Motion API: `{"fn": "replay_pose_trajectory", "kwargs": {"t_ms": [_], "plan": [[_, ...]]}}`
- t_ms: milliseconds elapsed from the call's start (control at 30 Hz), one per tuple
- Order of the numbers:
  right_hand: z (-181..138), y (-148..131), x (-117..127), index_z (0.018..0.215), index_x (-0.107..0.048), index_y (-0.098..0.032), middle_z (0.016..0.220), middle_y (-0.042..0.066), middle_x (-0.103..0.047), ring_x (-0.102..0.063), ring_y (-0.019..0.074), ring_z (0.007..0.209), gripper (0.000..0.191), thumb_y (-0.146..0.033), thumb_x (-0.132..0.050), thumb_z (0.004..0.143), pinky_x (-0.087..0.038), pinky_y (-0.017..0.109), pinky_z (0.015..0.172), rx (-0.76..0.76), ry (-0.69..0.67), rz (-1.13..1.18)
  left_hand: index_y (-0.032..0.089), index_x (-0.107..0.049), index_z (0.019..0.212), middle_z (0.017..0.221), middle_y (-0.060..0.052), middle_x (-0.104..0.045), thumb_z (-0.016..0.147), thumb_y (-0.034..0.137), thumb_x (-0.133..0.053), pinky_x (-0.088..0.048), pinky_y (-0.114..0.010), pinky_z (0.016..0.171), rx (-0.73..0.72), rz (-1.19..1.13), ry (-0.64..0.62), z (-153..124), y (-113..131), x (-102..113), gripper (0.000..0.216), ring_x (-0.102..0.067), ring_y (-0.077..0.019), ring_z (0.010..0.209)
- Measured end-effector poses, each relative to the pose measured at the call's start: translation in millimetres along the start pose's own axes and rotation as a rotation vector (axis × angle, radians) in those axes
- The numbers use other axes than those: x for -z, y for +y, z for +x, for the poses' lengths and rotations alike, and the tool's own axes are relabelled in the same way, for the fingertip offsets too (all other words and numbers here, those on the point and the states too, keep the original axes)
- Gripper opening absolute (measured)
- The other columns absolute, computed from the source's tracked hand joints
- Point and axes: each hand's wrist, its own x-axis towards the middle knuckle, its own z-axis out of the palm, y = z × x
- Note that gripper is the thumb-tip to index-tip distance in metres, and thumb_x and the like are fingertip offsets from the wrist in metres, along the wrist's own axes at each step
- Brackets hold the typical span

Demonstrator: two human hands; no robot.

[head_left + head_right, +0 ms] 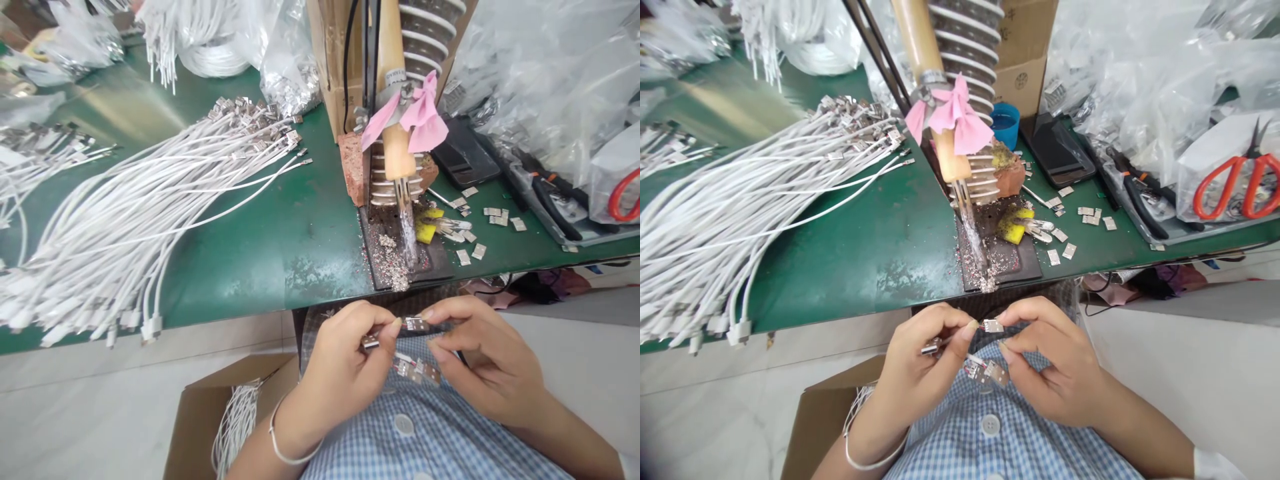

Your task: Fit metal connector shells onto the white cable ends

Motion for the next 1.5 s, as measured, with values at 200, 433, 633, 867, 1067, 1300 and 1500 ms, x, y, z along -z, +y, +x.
{"fn": "replay_pose_trajectory", "kwargs": {"t_ms": [200, 433, 633, 867, 1067, 1300, 1500], "plan": [[-2, -3, 1, 0.086, -0.059, -0.023, 0.097, 0.005, -0.064, -0.067, 0.0185, 0.083, 0.021, -0.004, -0.058, 0.079, -0.059, 0.031, 0.067, 0.023, -0.006, 0.010, 0.018, -0.060, 0.083, 0.068, 0.000, -0.060, 0.090, 0.014, -0.055, -0.043, -0.023, 0.055, -0.004, 0.000, -0.026, -6, 0, 1, 0.010, -0.055, -0.0111, 0.060], [-4, -4, 3, 0.092, -0.055, -0.023, 0.078, 0.002, -0.066, -0.065, 0.0154, 0.065, 0.023, -0.003, -0.052, 0.082, -0.055, 0.027, 0.055, -0.009, -0.091, 0.237, 0.017, -0.059, 0.085, 0.068, 0.000, -0.063, 0.096, 0.019, -0.044, -0.043, -0.022, 0.052, 0.051, -0.029, -0.175, -8, 0, 0, 0.019, -0.056, -0.0111, 0.056], [5, -13, -7, 0.096, -0.056, -0.022, 0.065, -0.002, -0.058, -0.056, 0.0130, 0.055, 0.006, -0.022, -0.056, 0.090, -0.047, 0.024, 0.048, 0.056, -0.190, 0.098, 0.018, -0.056, 0.098, 0.077, -0.003, -0.070, 0.085, 0.010, -0.046, -0.047, -0.026, 0.055, 0.139, 0.014, -0.398, -11, 1, -9, 0.019, -0.066, -0.0175, 0.063], [5, -14, -16, 0.084, -0.056, -0.021, 0.062, -0.004, -0.059, -0.055, 0.0100, 0.051, 0.011, -0.013, -0.052, 0.088, -0.044, 0.021, 0.049, 0.005, -0.179, 0.047, 0.020, -0.048, 0.092, 0.073, -0.001, -0.066, 0.080, 0.009, -0.047, -0.041, -0.025, 0.051, 0.133, -0.031, -0.399, -14, 4, -10, 0.016, -0.061, -0.0166, 0.059], [-8, -7, -3, 0.092, -0.055, -0.025, 0.067, -0.003, -0.056, -0.054, 0.0142, 0.056, 0.015, -0.011, -0.053, 0.087, -0.044, 0.025, 0.048, -0.094, -0.087, 0.302, 0.018, -0.053, 0.083, 0.063, 0.002, -0.058, 0.089, 0.017, -0.051, -0.036, -0.021, 0.047, 0.033, -0.140, -0.302, -16, 2, -1, 0.006, -0.048, -0.0096, 0.051], [-16, -7, -5, 0.094, -0.058, -0.028, 0.073, 0.000, -0.056, -0.052, 0.0166, 0.062, 0.011, -0.019, -0.055, 0.091, -0.042, 0.028, 0.053, -0.254, -0.029, 0.493, 0.015, -0.061, 0.096, 0.074, -0.001, -0.065, 0.094, 0.017, -0.050, -0.044, -0.020, 0.057, -0.011, -0.182, -0.279, -21, -3, 1, 0.011, -0.057, -0.0097, 0.062], [-18, -4, -5, 0.097, -0.058, -0.030, 0.077, 0.000, -0.057, -0.050, 0.0151, 0.063, 0.012, -0.019, -0.054, 0.093, -0.041, 0.027, 0.054, -0.273, -0.059, 0.547, 0.015, -0.061, 0.093, 0.071, 0.001, -0.063, 0.095, 0.016, -0.049, -0.042, -0.018, 0.057, -0.024, -0.172, -0.281, -19, -1, 2, 0.012, -0.054, -0.0074, 0.059]]}}
